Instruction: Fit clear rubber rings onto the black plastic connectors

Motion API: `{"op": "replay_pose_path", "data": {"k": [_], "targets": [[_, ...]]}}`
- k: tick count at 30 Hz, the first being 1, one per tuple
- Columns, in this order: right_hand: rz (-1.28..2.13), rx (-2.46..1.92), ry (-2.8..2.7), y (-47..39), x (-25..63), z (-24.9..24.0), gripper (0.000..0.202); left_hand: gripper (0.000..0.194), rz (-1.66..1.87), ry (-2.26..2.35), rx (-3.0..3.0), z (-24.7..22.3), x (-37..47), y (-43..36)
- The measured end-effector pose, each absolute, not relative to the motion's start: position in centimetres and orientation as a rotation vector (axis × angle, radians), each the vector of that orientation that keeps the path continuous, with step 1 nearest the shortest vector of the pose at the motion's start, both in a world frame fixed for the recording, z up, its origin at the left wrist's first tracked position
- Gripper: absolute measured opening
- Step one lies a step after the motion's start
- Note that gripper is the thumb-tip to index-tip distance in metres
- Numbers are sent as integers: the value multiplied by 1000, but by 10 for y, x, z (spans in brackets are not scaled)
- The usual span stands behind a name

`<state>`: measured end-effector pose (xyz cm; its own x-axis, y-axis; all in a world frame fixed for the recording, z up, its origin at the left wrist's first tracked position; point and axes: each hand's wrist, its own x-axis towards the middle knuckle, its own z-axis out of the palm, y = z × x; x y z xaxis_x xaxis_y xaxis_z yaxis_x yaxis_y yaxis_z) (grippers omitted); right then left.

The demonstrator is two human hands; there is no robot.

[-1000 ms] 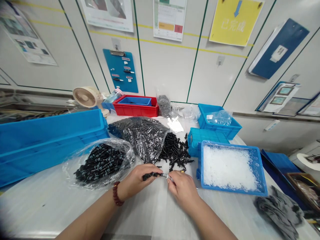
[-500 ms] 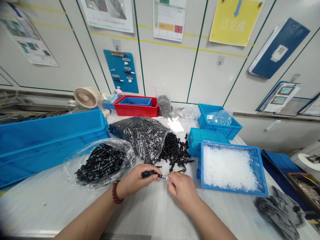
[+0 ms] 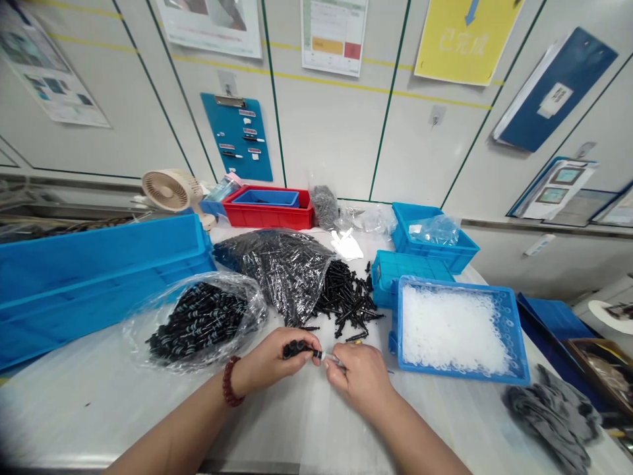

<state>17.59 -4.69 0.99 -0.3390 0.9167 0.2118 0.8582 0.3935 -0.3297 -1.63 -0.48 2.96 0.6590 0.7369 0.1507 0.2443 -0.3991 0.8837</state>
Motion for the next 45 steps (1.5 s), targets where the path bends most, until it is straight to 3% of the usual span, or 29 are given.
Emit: {"op": "replay_pose_path", "data": {"k": [17,34,45], "targets": [[250,-1740,-2155,-46,175,12,28,19,785,813,1931,29,-16,-6],[374,-1395,-1781,-44,184,8,17,26,1014,722,1782,20,-17,-5],[408,-1216,-1876,-46,182,8,16,19,834,755,1691,20,-7,-11]]}}
